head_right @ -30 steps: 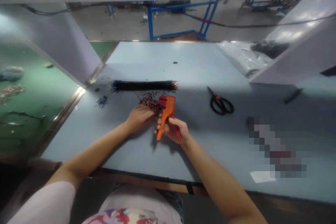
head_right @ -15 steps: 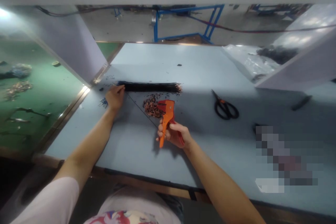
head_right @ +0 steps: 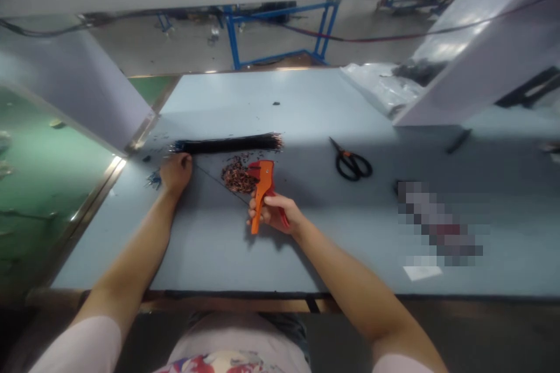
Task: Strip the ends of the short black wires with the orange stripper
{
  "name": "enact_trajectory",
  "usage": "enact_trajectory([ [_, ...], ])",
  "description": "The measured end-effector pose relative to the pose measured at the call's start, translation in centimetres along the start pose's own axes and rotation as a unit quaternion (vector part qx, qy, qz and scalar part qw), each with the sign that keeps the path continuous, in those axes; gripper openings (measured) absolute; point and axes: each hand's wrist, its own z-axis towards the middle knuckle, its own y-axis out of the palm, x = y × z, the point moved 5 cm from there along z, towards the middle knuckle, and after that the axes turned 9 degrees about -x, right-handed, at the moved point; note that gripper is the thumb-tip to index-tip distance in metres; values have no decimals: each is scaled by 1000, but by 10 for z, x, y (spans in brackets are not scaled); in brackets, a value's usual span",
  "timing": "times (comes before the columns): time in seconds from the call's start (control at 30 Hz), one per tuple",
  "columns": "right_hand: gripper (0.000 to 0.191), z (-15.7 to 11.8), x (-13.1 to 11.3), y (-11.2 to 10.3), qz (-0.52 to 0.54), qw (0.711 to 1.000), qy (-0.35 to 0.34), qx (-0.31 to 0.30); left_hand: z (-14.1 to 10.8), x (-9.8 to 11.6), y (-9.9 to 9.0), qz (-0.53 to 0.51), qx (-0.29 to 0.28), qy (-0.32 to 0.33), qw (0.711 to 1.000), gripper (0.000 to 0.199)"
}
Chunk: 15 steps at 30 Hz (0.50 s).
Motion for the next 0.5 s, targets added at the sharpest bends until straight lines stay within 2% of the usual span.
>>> enact_trajectory([
  [0.1, 27, 1, -3, -5, 11, 999, -26, 19, 3, 5, -1, 6, 1, 31, 1000, 34],
  [0.2, 25, 1, -9, -9, 19, 998, -45, 31, -2, 12, -18, 19, 23, 37, 999, 36],
  [0.33, 26, 0, -15, -8, 20, 998, -57, 14, -27, 7, -67, 61, 73, 19, 995, 36],
  [0.43, 28, 0, -11, -2, 21, 999, -39, -27, -62, -13, -108, 178, 113, 19, 977, 29],
  [0.5, 31, 0, -2, 3, 14, 998, -11, -54, -86, -34, -123, 240, 74, 9, 968, 32],
])
